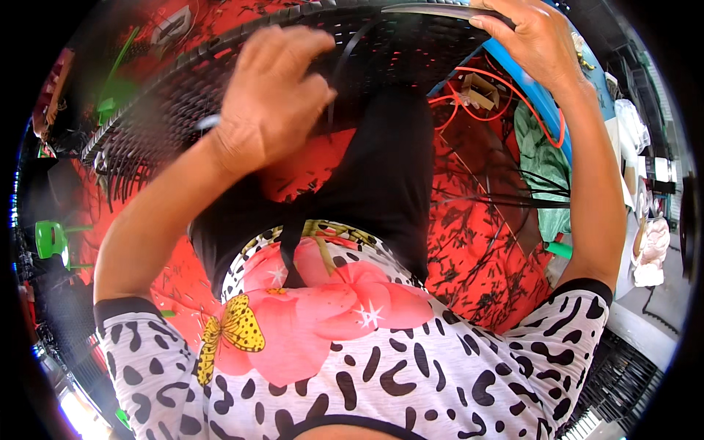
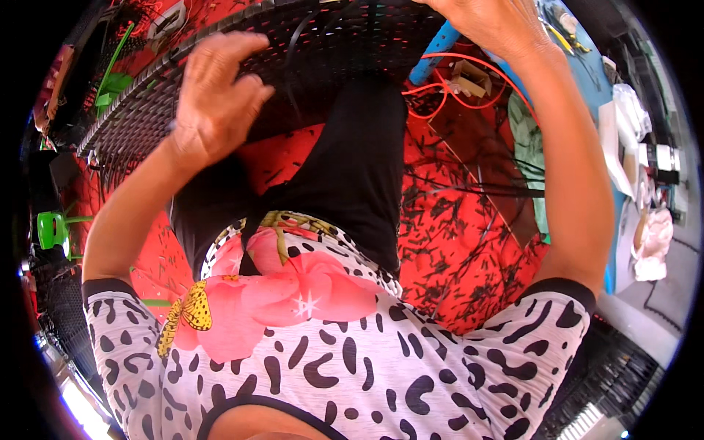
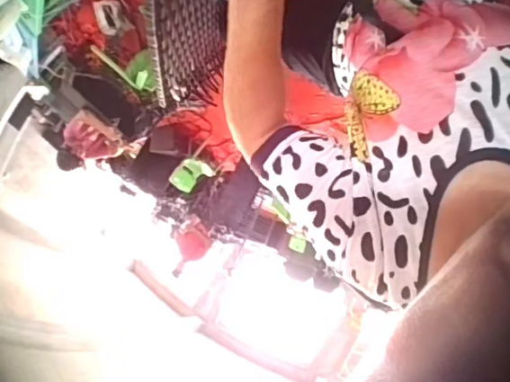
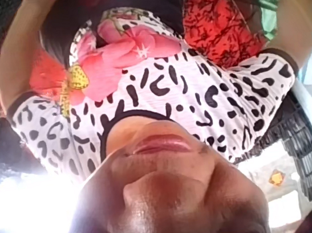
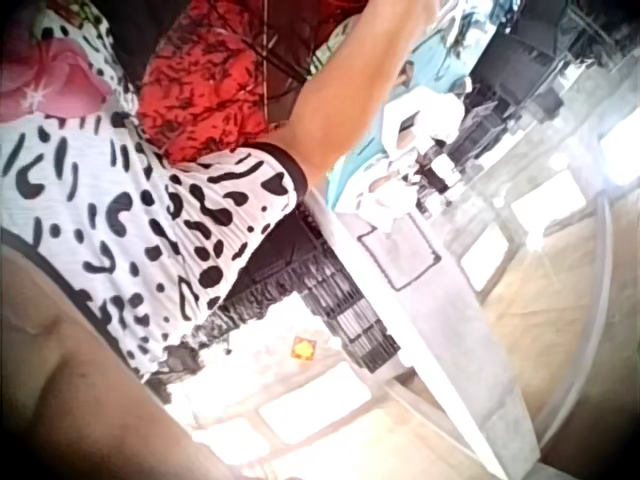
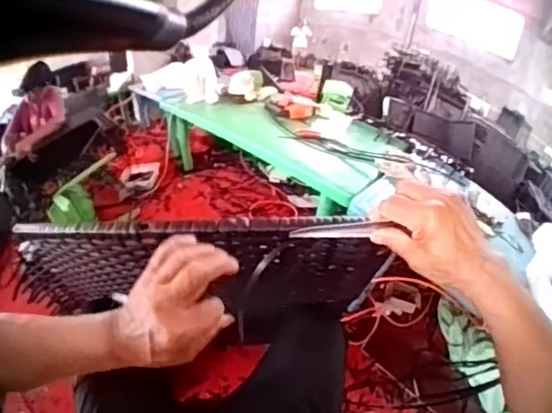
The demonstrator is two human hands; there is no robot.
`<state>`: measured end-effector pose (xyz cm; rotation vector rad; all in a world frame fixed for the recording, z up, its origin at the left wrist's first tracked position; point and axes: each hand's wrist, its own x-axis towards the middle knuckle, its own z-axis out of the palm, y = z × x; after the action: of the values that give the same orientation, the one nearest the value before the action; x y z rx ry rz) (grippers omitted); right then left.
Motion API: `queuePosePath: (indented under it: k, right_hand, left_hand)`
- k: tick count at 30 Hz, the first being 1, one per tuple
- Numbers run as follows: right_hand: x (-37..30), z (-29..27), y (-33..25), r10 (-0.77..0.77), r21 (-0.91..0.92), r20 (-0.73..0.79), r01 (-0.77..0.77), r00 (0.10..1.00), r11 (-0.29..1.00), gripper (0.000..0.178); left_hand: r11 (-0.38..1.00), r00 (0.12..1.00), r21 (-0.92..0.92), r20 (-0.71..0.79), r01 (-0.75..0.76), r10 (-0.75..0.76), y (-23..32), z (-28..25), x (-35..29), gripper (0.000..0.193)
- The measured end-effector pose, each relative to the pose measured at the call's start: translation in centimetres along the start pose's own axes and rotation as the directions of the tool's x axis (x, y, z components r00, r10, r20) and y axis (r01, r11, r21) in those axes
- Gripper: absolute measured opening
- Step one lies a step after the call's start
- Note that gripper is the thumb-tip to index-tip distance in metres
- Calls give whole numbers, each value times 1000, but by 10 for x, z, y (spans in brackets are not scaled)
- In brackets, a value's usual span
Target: The person weaves a black synthetic rattan chair seat by threading strips through the frame and securing them by hand.
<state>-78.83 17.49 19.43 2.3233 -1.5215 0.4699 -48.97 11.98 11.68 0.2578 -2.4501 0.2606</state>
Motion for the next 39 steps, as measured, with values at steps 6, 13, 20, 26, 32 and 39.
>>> queuePosePath:
  k: [6, 13, 20, 26, 32, 39]
  right_hand:
    - [-2, 18, 22, -72, 76, -114, 81, 991, 994, 17]
    - [1, 28, 25, -40, 207, -148, 70, 988, 976, 18]
    - [21, 35, -13, 45, 222, -95, -23, 994, 975, 20]
    - [29, 29, -21, -31, -51, -10, 31, 999, 998, 23]
    - [14, 70, -112, -247, 183, -277, 303, 929, 935, 24]
    - [-15, 59, -91, -297, 119, -257, 335, 920, 935, 10]
  left_hand:
    - [960, 991, 266, 80, 83, -108, -34, -12, 13, 19]
    - [958, 957, 111, 93, 262, -273, -34, -5, 13, 16]
    - [978, 978, 28, 21, 209, -209, -40, 2, 0, 16]
    - [967, 965, 35, 57, 253, -254, -40, 7, -6, 13]
    - [984, 992, 126, -25, 124, -122, 9, -14, -4, 15]
    - [812, 898, -390, 255, 434, -358, 14, -15, -72, 4]
